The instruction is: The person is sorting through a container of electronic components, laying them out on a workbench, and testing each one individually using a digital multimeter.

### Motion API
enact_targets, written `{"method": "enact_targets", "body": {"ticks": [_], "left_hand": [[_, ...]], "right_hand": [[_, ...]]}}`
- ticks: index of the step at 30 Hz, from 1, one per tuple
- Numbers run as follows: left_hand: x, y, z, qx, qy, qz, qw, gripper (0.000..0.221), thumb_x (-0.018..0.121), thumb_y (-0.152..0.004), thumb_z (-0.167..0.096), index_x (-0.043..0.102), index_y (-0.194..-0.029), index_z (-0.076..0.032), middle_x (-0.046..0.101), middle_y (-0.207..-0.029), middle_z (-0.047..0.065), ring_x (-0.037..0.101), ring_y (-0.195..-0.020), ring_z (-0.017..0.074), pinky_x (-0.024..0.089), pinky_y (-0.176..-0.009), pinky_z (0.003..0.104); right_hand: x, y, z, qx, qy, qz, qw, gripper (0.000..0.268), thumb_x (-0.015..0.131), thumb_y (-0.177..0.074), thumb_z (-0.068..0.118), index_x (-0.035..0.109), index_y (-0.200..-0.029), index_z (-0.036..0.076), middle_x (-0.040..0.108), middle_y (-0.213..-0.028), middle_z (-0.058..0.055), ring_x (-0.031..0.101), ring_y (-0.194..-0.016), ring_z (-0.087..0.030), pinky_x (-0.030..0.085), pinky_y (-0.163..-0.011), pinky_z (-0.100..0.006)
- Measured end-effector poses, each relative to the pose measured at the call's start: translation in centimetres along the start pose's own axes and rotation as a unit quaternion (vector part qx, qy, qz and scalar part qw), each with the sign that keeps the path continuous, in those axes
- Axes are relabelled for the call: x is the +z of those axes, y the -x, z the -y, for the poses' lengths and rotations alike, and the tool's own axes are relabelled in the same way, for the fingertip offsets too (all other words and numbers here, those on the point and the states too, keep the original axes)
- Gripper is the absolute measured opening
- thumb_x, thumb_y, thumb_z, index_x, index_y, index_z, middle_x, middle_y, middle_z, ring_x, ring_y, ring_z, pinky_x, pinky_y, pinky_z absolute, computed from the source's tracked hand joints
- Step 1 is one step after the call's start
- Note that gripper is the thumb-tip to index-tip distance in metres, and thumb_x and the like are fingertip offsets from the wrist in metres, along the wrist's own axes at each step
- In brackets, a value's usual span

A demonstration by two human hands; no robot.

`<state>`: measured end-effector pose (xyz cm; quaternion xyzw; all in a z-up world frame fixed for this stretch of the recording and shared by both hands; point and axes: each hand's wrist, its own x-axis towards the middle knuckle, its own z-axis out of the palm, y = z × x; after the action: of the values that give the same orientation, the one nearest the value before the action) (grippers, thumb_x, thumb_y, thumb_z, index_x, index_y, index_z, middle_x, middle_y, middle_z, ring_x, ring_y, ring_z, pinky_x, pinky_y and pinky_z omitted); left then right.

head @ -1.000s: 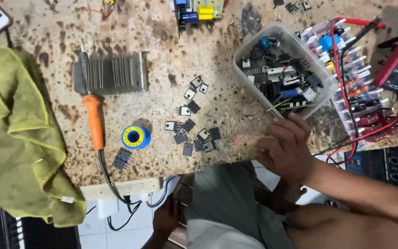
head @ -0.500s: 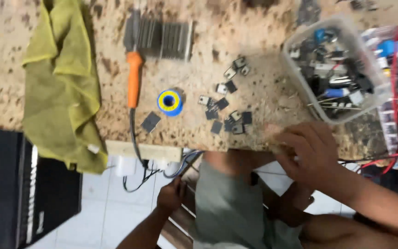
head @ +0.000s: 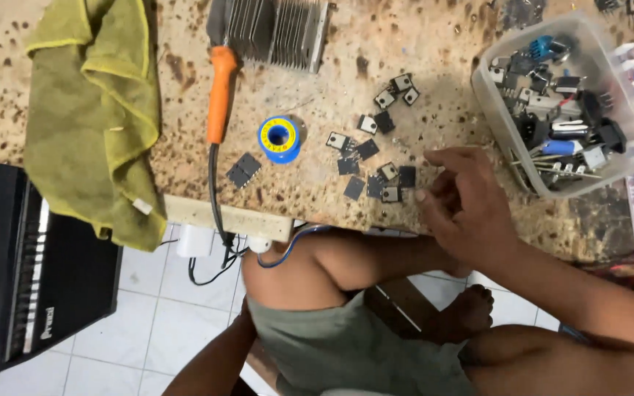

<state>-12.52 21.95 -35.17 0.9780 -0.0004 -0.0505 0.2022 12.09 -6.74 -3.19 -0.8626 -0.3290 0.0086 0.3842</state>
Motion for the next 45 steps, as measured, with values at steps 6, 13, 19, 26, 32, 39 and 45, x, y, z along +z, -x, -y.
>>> {"method": "enact_targets", "body": {"ticks": [6,13,19,26,32,39,45], "left_hand": [[-0.9,-0.3,2.4,-0.04,-0.044,0.12,0.991,0.04,0.049,-0.104,-0.033,0.054,-0.134,-0.007,0.06,-0.091,0.014,0.057,-0.076,0.0421,0.046,-0.062,0.056],[-3.0,-3.7,4.2,-0.062,-0.083,0.238,0.966,0.042,0.05,-0.104,-0.032,0.051,-0.139,-0.009,0.058,-0.104,0.012,0.056,-0.089,0.0413,0.047,-0.071,0.057],[-3.5,-2.6,1.4,-0.083,-0.122,0.352,0.924,0.045,0.051,-0.104,-0.032,0.048,-0.143,-0.01,0.057,-0.116,0.011,0.055,-0.1,0.0407,0.048,-0.078,0.059],[-5.7,1.2,0.5,-0.105,-0.205,0.495,0.838,0.049,0.052,-0.104,-0.031,0.045,-0.148,-0.012,0.055,-0.129,0.009,0.055,-0.113,0.0399,0.049,-0.087,0.06],[-7.0,1.9,-2.1,-0.125,-0.25,0.582,0.763,0.052,0.052,-0.103,-0.031,0.043,-0.152,-0.013,0.053,-0.14,0.008,0.054,-0.125,0.0393,0.05,-0.095,0.062],[-12.3,4.3,-6.0,-0.126,-0.242,0.621,0.735,0.045,0.052,-0.098,-0.025,0.05,-0.142,-0.013,0.061,-0.132,0.003,0.063,-0.114,0.0338,0.053,-0.083,0.051],[-22.9,4.6,-17.5,0.04,-0.121,0.425,0.896,0.029,0.047,-0.097,-0.025,0.069,-0.111,-0.012,0.072,-0.091,0.013,0.066,-0.089,0.0416,0.056,-0.055,0.052]], "right_hand": [[0.9,-2.0,0.7,-0.014,0.05,0.012,0.999,0.043,0.064,-0.101,0.017,0.054,-0.139,0.0,0.052,-0.115,-0.02,0.064,-0.067,-0.035,0.058,-0.053,-0.05],[1.5,-1.5,-1.4,0.002,0.029,0.004,1.0,0.04,0.061,-0.098,0.021,0.056,-0.135,0.005,0.059,-0.108,-0.013,0.061,-0.051,-0.032,0.05,-0.037,-0.042],[0.4,-2.8,1.7,-0.038,0.001,-0.006,0.999,0.034,0.057,-0.102,0.011,0.056,-0.135,0.003,0.053,-0.096,-0.013,0.056,-0.046,-0.029,0.053,-0.046,-0.044],[1.4,-0.4,-0.7,-0.058,0.126,-0.032,0.99,0.041,0.076,-0.089,0.035,0.066,-0.124,0.016,0.052,-0.102,-0.004,0.066,-0.077,-0.027,0.055,-0.066,-0.037],[-0.1,-1.1,0.2,-0.145,0.059,0.005,0.988,0.02,0.071,-0.095,0.019,0.071,-0.111,0.007,0.051,-0.099,-0.015,0.057,-0.089,-0.033,0.047,-0.07,-0.043],[0.1,0.1,0.1,-0.212,0.224,-0.035,0.951,0.008,0.067,-0.104,0.021,0.067,-0.105,0.012,0.049,-0.094,-0.006,0.055,-0.086,-0.023,0.044,-0.056,-0.033],[0.1,0.2,-0.9,-0.082,0.128,0.002,0.988,0.013,0.064,-0.104,0.016,0.073,-0.111,0.012,0.063,-0.095,-0.005,0.061,-0.08,-0.023,0.044,-0.055,-0.037]]}}
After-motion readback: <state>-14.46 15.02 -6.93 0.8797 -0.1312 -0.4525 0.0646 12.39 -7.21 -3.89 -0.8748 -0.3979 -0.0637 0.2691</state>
